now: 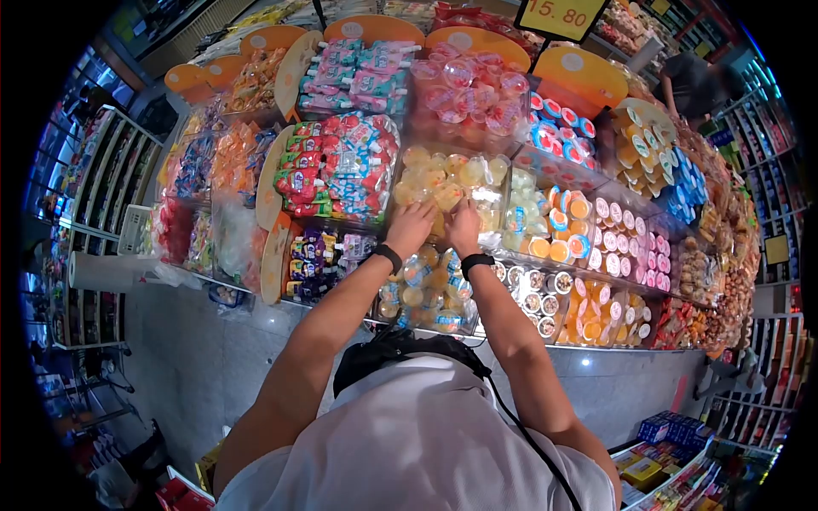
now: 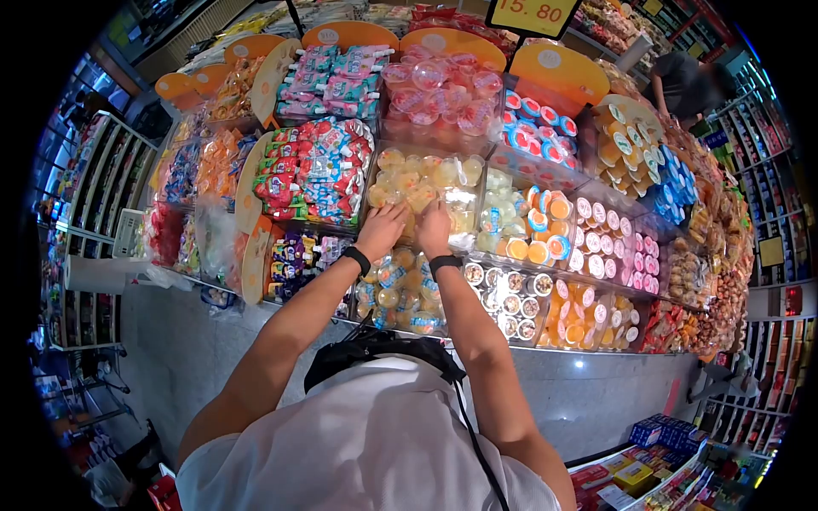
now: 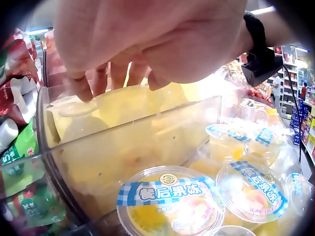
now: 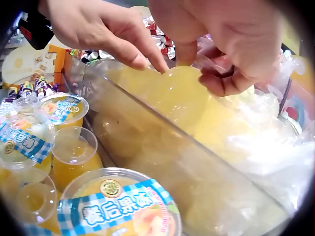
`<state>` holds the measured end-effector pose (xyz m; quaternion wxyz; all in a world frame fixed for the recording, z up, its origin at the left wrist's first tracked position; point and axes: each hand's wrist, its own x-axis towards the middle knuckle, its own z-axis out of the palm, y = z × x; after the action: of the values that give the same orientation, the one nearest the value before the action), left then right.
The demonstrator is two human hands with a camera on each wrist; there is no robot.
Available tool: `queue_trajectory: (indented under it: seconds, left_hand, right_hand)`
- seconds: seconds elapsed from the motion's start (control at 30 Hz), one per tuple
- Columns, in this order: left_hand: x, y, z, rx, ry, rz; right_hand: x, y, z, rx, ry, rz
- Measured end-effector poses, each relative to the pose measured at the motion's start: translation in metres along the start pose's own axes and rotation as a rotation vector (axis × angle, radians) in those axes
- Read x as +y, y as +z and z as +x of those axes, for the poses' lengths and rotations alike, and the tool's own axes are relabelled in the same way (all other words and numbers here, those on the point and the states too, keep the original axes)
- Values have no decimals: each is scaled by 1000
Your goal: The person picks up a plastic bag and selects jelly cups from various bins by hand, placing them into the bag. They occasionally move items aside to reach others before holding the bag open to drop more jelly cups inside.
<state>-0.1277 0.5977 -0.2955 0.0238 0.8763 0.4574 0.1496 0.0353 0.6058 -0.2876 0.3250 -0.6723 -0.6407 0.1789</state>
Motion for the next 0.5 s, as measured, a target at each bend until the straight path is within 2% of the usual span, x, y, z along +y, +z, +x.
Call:
queue_trajectory:
  seconds: [0.07,0.13,0.17,0.23,0.33,0.5]
  left_hand:
    - [0,-2,0,-19,7,5]
    - [0,-4,1,-33,13,10]
    - [0,-4,1,-33,7,-3]
    - [0,-3,-1,-36,6,-15]
    - [-3,-2,0,0,5,-46]
    - [-4,-1,0,4,21,-57]
  right_hand:
    - [11,-3,6,-47,11,-3]
    - [16,-11,10,-218,-78,18]
    - [15,-14,10,-217,-76,18]
    - [14,-20,11,-294,-147,-118]
    - [12,-22,10,-248,-204,-128]
    - [7,-22,6,-228,-171,-127]
